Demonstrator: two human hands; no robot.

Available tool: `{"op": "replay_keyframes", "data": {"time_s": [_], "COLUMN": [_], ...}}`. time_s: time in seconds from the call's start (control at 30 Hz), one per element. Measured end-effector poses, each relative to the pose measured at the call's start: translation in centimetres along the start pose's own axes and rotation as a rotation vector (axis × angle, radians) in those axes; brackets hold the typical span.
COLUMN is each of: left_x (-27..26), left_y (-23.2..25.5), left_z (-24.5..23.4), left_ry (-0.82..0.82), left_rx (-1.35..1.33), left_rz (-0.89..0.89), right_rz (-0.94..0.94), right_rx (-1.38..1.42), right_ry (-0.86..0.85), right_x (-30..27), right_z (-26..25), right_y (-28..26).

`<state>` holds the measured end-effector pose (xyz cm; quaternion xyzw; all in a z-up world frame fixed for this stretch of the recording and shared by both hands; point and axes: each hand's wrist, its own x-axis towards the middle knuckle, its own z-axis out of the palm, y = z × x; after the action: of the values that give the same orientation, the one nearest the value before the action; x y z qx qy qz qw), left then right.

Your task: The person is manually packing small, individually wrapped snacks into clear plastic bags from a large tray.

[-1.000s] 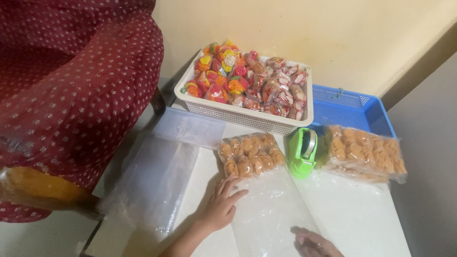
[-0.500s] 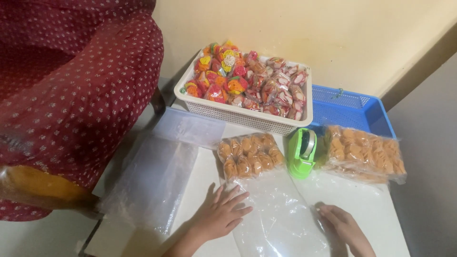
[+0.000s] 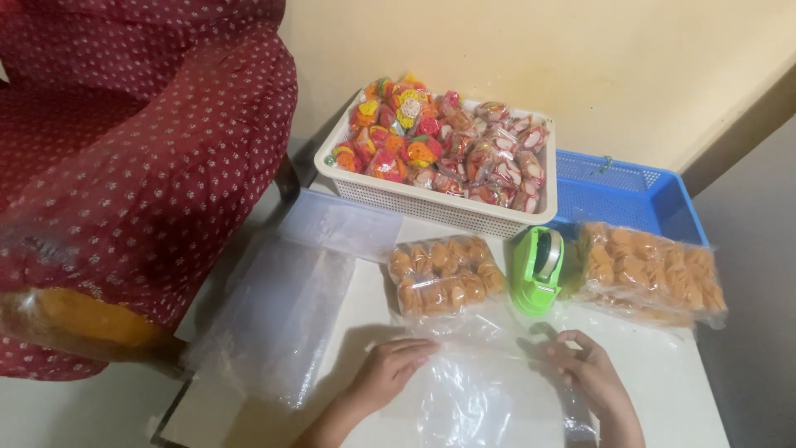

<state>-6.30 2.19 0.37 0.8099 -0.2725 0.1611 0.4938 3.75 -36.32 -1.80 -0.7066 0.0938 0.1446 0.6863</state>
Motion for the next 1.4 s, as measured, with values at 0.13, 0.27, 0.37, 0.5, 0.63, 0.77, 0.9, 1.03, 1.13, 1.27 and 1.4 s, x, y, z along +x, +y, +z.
{"op": "replay_keyframes", "data": {"time_s": [0.13, 0.27, 0.37, 0.5, 0.63, 0.77, 0.9, 1.03, 1.13, 1.27, 1.4], "left_x": [3.7, 7.8, 10.5, 13.0, 13.8, 13.8, 13.0, 10.9, 8.2, 7.9, 7.7], "left_y": [1.9, 4.9, 5.7, 5.5, 4.4, 2.3, 2.3, 0.7, -3.7, -1.4, -1.9], "left_z": [-1.9, -4.5, -5.9, -7.6, -7.7, -6.7, -6.9, -7.9, -5.8, -3.2, 0.0], "left_ry": [0.144, 0.225, 0.313, 0.291, 0.343, 0.316, 0.300, 0.047, -0.101, -0.140, 0.036], "left_rx": [-0.020, -0.122, -0.116, -0.137, -0.299, -0.541, -0.478, -0.583, -0.378, -0.377, -0.023], "left_rz": [0.112, 0.117, 0.095, 0.008, -0.149, -0.259, -0.340, -0.030, -0.367, -0.334, -0.338], "right_rz": [-0.185, -0.314, -0.420, -0.425, -0.455, -0.545, -0.600, -0.447, -0.297, -0.464, -0.459], "right_rx": [0.086, 0.290, 0.378, 0.446, 0.566, 0.458, 0.347, 0.123, 0.086, -0.128, -0.206], "right_ry": [-0.023, 0.050, 0.023, 0.021, -0.120, -0.171, -0.077, -0.235, -0.385, -0.418, -0.174], "right_x": [-1.1, -2.2, -3.0, -4.4, -6.6, -6.6, -3.2, -2.6, -2.1, -3.1, -3.1], "right_z": [-1.3, -1.9, -1.5, -0.2, 1.2, 0.6, -1.8, 1.0, 3.3, 7.3, 8.7], "right_y": [-1.1, -4.9, -8.8, -13.3, -15.7, -15.0, -10.4, -7.9, -6.5, -8.0, -6.9]}}
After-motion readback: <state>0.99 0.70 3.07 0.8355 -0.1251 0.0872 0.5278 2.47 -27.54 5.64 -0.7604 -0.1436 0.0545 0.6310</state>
